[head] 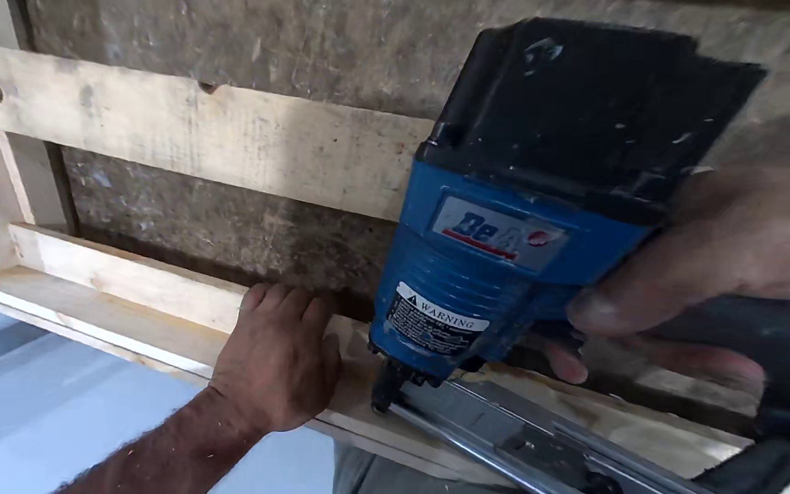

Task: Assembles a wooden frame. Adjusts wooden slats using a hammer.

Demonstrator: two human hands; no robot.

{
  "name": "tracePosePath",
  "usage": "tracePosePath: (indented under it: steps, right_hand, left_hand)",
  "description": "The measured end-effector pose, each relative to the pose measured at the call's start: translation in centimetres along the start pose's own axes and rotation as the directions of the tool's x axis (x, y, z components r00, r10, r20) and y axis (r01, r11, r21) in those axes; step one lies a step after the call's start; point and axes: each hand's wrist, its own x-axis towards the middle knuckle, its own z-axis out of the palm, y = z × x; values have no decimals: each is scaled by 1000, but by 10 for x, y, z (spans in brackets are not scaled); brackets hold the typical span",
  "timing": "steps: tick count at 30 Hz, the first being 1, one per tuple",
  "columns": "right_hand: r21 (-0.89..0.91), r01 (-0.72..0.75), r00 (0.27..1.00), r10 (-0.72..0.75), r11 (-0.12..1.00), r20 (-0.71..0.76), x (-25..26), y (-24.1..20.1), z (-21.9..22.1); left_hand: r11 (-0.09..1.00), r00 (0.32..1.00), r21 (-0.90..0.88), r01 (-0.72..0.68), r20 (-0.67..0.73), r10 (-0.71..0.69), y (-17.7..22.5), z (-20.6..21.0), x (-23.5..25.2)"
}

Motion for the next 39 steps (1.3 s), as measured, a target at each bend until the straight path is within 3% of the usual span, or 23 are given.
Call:
tracePosePath:
  steps: [3, 6, 8, 11, 13, 15, 17, 19, 20, 21, 22, 23, 24, 25, 26, 29, 34, 39]
  right_hand:
    - [-97, -4, 1000, 6, 995, 24, 1, -8, 3]
    - [-187, -96, 992, 79, 978, -96, 9, -17, 10]
    - [-206, -49, 993, 25, 977, -119, 12, -11, 9]
    - [-125, 71, 993, -81, 990, -80, 15, 3, 8]
    - [-8, 110, 972, -109, 994, -207, 13, 11, 23]
    - [73, 199, 877, -144, 977, -458, 16, 22, 52]
    - [46, 444, 704, -317, 895, -636, 28, 32, 79]
    - [-74, 739, 508, -626, 670, -591, 47, 54, 89]
    - [-110, 779, 440, -663, 617, -606, 57, 53, 91]
    - [-124, 721, 435, -585, 681, -685, 60, 36, 96]
    - [-64, 611, 557, -487, 789, -673, 54, 11, 95]
    - [43, 492, 748, -397, 870, -532, 39, -11, 81]
    - [77, 326, 908, -289, 942, -302, 27, -36, 68]
    - [70, 223, 970, -213, 972, -119, 24, -56, 60]
    - [46, 170, 985, -168, 984, -48, 27, -71, 60]
    - [54, 130, 987, -124, 990, -105, 57, -81, 62]
    - [66, 73, 995, -69, 995, -70, 95, -89, 57]
    - [87, 44, 997, -38, 995, -67, 100, -95, 56]
  left_hand:
    - [1000, 998, -15, -26, -55, 25, -1, -1, 0]
    - [999, 998, -39, -22, -54, 20, 1, 3, -2]
    - [998, 999, -59, 22, -27, -23, 5, 0, -3]
    - [987, 979, -91, 132, 168, -115, 10, -12, -1]
    - [977, 959, -132, 167, 251, -130, 11, -20, 3]
    - [967, 965, -197, 160, 237, -111, 11, -25, 5]
    - [939, 989, -325, 108, 128, -70, 1, -29, 3]
    - [883, 1000, -468, 29, 6, -30, -16, -29, -7]
    - [879, 999, -476, 11, -30, -28, -30, -29, -13]
    - [894, 998, -447, 14, -45, -38, -48, -29, -19]
    - [917, 998, -398, 27, -35, -45, -69, -30, -27]
    - [940, 999, -339, 46, -4, -50, -91, -32, -34]
    - [958, 998, -282, 60, 29, -54, -112, -35, -40]
    - [970, 997, -233, 65, 47, -56, -131, -38, -46]
    - [979, 998, -197, 51, 34, -45, -148, -39, -51]
    - [997, 1000, -76, 14, 2, -14, -175, -31, -58]
    - [999, 996, 36, -36, 84, 33, -171, -23, -47]
    - [994, 994, 13, -111, -8, 112, -175, -22, -44]
